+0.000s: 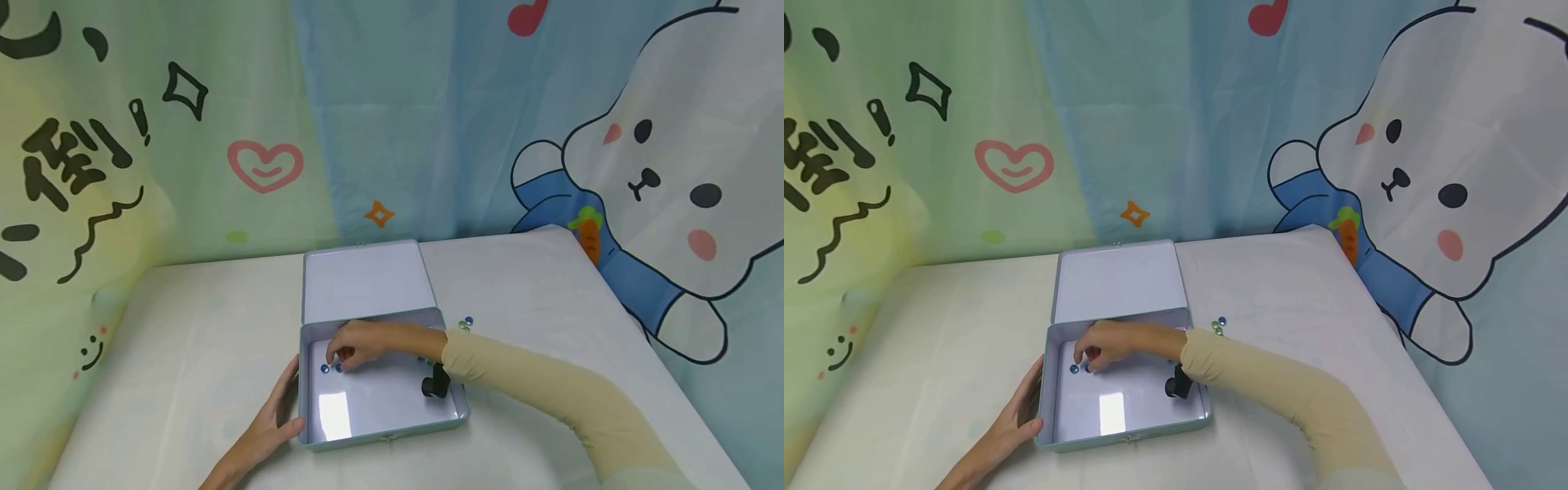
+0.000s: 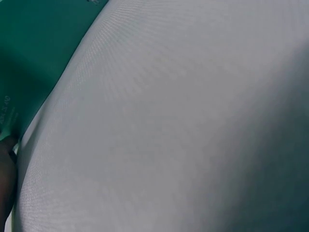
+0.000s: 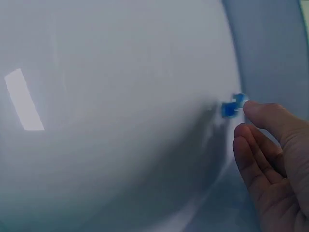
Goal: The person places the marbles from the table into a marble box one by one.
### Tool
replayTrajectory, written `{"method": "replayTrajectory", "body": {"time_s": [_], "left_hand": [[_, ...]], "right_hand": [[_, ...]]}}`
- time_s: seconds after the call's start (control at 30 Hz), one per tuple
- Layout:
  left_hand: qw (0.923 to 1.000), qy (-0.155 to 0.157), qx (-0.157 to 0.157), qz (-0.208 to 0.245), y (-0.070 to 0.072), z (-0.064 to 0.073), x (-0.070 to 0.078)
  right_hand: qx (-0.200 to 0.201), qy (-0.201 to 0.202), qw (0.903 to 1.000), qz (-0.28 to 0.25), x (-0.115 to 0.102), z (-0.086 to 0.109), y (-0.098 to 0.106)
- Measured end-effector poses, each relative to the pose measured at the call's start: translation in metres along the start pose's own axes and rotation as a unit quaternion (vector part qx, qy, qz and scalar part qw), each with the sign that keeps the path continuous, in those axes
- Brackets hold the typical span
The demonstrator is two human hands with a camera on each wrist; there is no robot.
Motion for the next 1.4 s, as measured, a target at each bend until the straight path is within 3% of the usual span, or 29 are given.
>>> {"method": "replayTrajectory", "body": {"time_s": [0.2, 0.37, 0.47, 0.6, 0.73, 0.83, 1.03, 1.23, 1.4], "left_hand": [[1.0000, -0.007, 0.000, -0.002, -0.001, 0.001, 0.000], [0.9999, -0.017, -0.001, 0.000, -0.001, 0.001, 0.001], [0.9998, -0.021, -0.003, 0.000, -0.001, 0.002, 0.001], [0.9998, -0.021, -0.002, -0.004, 0.000, 0.003, 0.002], [0.9998, -0.017, 0.003, -0.006, 0.003, 0.004, 0.002], [0.9998, -0.017, 0.003, -0.007, 0.005, 0.004, 0.003], [0.9999, -0.012, 0.002, -0.007, 0.004, 0.002, 0.002], [0.9999, 0.002, 0.005, -0.011, 0.002, 0.003, 0.001], [0.9999, -0.011, 0.004, -0.012, 0.000, 0.002, 0.001]], "right_hand": [[0.025, 0.012, 0.9984, -0.049, -0.007, 0.026, 0.019], [0.067, 0.004, 0.9926, -0.101, -0.005, 0.059, 0.037], [0.116, 0.002, 0.9832, -0.141, 0.002, 0.088, 0.047], [0.199, -0.015, 0.9684, -0.150, 0.018, 0.127, 0.061], [0.258, -0.057, 0.9551, -0.134, 0.041, 0.159, 0.068], [0.279, -0.098, 0.9466, -0.129, 0.061, 0.179, 0.065], [0.285, -0.161, 0.9361, -0.128, 0.105, 0.204, 0.044], [0.239, -0.180, 0.9433, -0.143, 0.143, 0.213, 0.016], [0.213, -0.176, 0.9495, -0.148, 0.155, 0.214, 0.003]]}}
Point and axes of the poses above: each hand's wrist, its own z-axis away from the middle knuckle, its own y-axis out of the back of the hand, x = y × z, the point moved 3 cm from there along -z, towards the middle knuckle, and after that the axes turned 8 degrees about -y, right-handed, at the moved point
